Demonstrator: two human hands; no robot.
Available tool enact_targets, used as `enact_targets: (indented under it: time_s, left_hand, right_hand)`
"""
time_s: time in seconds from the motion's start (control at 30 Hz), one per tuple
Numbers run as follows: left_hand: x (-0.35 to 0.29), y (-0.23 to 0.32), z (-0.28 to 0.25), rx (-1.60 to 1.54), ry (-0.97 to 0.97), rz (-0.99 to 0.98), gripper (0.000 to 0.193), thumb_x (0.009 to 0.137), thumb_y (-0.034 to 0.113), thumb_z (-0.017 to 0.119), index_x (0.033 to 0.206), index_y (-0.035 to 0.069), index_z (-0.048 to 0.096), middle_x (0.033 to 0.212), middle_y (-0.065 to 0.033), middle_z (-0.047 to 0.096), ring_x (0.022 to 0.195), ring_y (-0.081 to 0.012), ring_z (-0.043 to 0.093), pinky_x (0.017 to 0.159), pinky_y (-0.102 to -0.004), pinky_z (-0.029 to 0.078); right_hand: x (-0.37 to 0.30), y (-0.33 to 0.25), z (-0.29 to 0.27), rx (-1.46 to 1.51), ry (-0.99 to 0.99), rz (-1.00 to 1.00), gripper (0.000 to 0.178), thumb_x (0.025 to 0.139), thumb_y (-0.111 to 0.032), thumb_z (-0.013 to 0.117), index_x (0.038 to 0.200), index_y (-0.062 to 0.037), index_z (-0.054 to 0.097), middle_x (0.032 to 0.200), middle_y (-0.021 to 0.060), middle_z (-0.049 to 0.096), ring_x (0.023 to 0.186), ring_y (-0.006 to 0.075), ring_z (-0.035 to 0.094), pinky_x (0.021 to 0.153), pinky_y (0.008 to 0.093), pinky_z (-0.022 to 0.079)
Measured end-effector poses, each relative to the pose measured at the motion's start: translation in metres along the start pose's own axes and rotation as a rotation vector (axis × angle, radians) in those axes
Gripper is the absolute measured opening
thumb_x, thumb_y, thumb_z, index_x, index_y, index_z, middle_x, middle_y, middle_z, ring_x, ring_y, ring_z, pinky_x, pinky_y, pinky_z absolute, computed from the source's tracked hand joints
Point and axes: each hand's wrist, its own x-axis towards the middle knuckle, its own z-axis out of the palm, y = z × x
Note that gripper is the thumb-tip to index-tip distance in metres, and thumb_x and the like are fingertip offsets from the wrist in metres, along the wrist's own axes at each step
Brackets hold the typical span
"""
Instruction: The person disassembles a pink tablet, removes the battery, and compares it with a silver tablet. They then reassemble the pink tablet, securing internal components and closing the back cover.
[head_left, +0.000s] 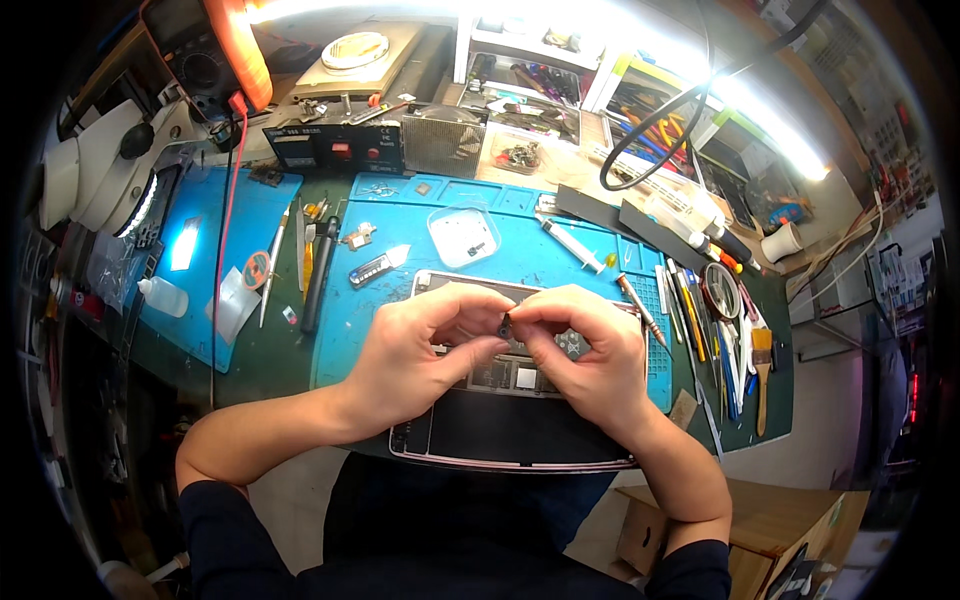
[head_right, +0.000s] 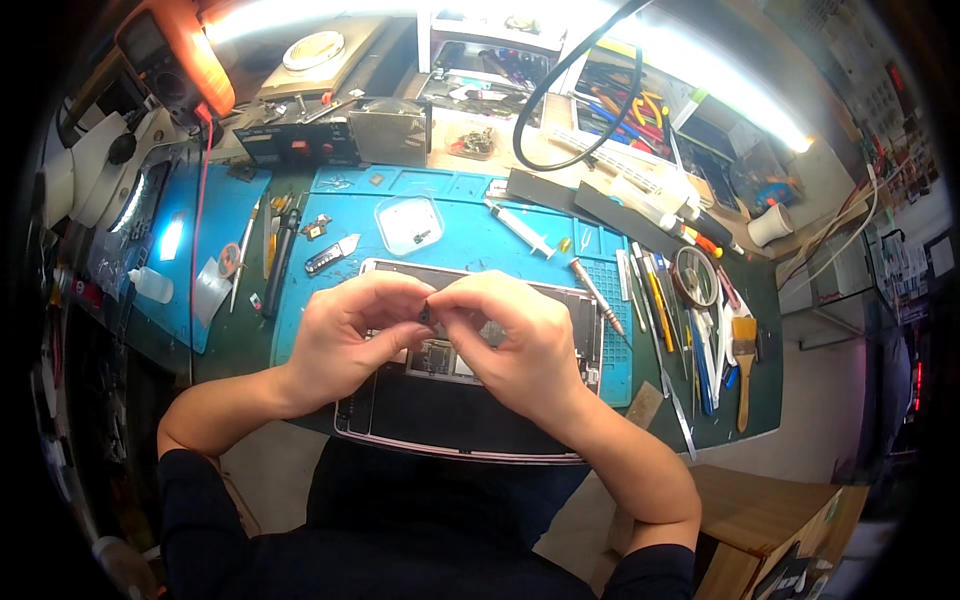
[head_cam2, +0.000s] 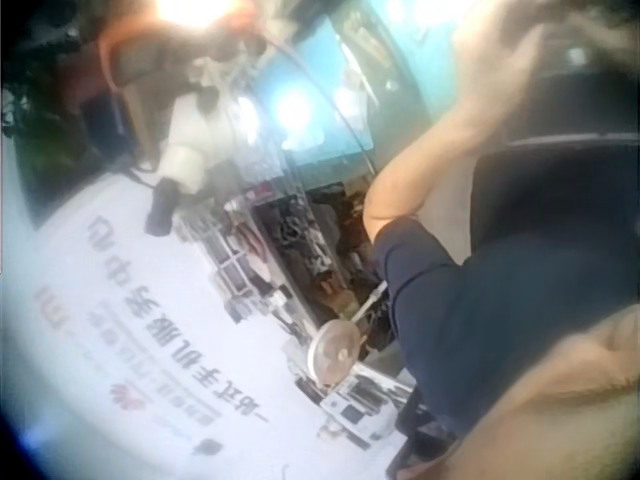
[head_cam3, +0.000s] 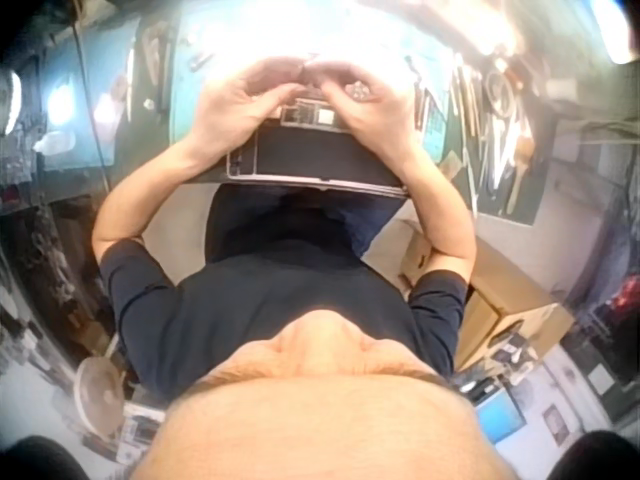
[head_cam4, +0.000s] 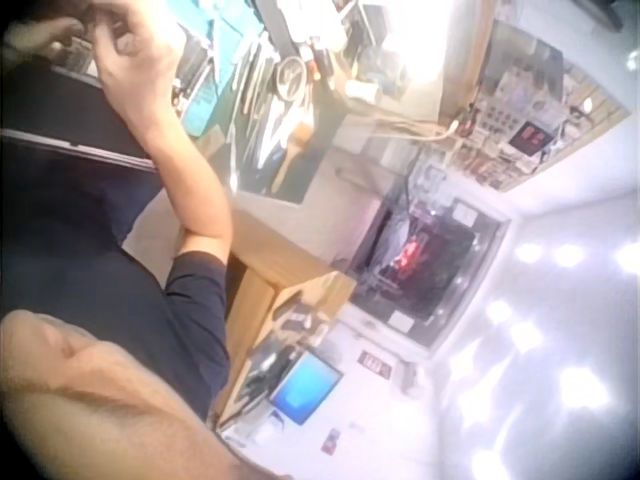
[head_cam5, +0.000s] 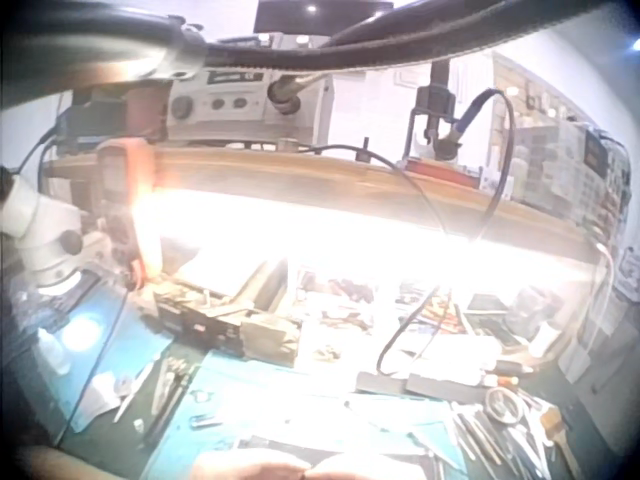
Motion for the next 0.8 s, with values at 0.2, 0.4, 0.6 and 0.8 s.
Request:
enact_targets:
  time_s: [0.2,0.4,0.6,0.8]
  left_hand:
    - [0.001,0.000,0.000,-0.226,0.029,-0.118,0.024,0.102,-0.001,0.068,0.126,0.001,0.067,0.113,-0.0071,0.075,0.100,-0.0129,0.075,0.076,-0.0229,0.063]
    - [0.006,0.006,-0.005,-0.234,0.010,-0.164,0.021,0.102,0.003,0.070,0.122,-0.001,0.071,0.113,-0.0066,0.077,0.100,-0.0126,0.075,0.079,-0.0234,0.063]
    - [0.009,0.004,-0.015,-0.212,-0.066,-0.101,0.022,0.103,0.000,0.067,0.125,-0.004,0.070,0.114,-0.0116,0.076,0.103,-0.0154,0.075,0.087,-0.0284,0.063]
    - [0.012,0.013,-0.018,-0.268,-0.129,-0.169,0.022,0.105,0.001,0.065,0.125,-0.005,0.069,0.114,-0.0123,0.076,0.104,-0.0173,0.076,0.089,-0.0296,0.063]
  right_hand:
    - [0.001,0.002,0.001,0.002,0.029,-0.040,0.016,0.088,0.004,0.077,0.102,-0.0027,0.076,0.097,0.0098,0.077,0.079,0.0183,0.074,0.071,0.0293,0.059]
    - [-0.002,-0.001,0.003,-0.021,0.058,0.011,0.022,0.089,0.005,0.078,0.109,-0.0021,0.077,0.098,0.0099,0.077,0.080,0.0162,0.074,0.071,0.0282,0.059]
    - [0.000,-0.005,0.002,-0.058,0.038,-0.031,0.022,0.088,0.004,0.080,0.108,-0.0017,0.078,0.099,0.0108,0.077,0.081,0.0168,0.074,0.071,0.0281,0.059]
    - [0.002,-0.007,-0.003,-0.189,0.017,-0.205,0.018,0.086,0.006,0.081,0.103,-0.0012,0.077,0.105,0.0120,0.075,0.087,0.0194,0.075,0.073,0.0289,0.060]
